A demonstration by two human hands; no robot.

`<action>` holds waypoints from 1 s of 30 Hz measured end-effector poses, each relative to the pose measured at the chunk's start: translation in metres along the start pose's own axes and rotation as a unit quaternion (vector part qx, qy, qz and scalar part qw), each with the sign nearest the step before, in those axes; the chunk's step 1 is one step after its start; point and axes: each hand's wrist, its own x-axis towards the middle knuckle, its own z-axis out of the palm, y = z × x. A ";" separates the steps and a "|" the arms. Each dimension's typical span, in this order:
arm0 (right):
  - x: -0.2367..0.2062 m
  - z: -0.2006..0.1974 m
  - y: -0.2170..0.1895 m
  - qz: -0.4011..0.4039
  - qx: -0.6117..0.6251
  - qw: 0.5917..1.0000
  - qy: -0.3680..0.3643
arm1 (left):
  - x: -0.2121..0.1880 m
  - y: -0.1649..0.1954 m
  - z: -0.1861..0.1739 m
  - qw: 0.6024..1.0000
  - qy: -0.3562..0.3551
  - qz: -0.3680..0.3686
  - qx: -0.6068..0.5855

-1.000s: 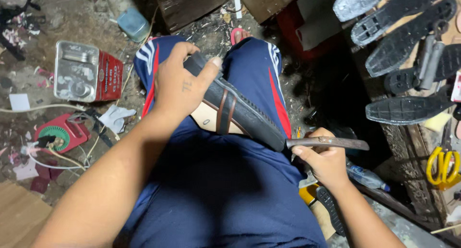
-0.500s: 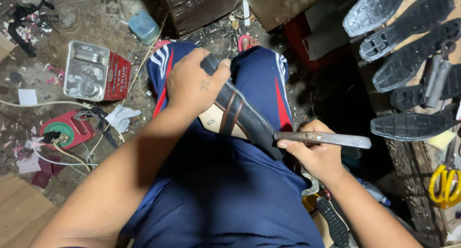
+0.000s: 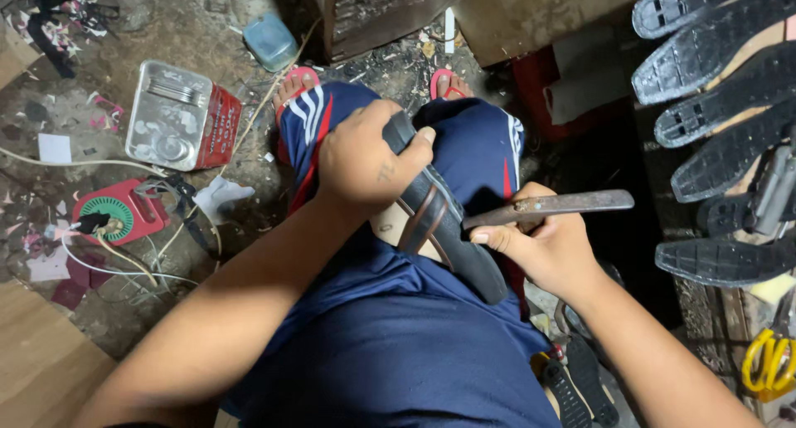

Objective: The person sits on the floor holding a sandal and presses a rubber sole onto its base, aligning it by hand. They then use a knife to trim and scrape the excess sole material around the edges of the sandal, rotating it as they work.

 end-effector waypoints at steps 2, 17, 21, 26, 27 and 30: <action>0.013 0.001 -0.002 0.008 -0.003 1.000 -0.008 | 0.000 0.000 -0.001 1.000 0.010 0.005 -0.004; 0.049 0.021 -0.036 0.024 -0.033 0.999 -0.005 | 0.002 -0.004 -0.003 0.998 0.030 0.048 -0.030; 0.067 0.012 -0.053 -0.021 -0.064 0.994 -0.085 | -0.001 -0.007 -0.003 0.999 0.017 0.016 -0.047; 0.033 -0.017 -0.070 -0.091 -0.018 0.995 -0.028 | -0.006 -0.009 -0.009 0.964 0.078 0.049 -0.251; 0.016 -0.022 -0.066 -0.108 0.011 0.994 -0.001 | -0.009 -0.010 -0.011 0.953 0.097 0.049 -0.283; -0.030 -0.014 -0.035 -0.057 0.137 0.985 0.088 | -0.015 -0.015 -0.025 0.949 0.059 0.121 -0.284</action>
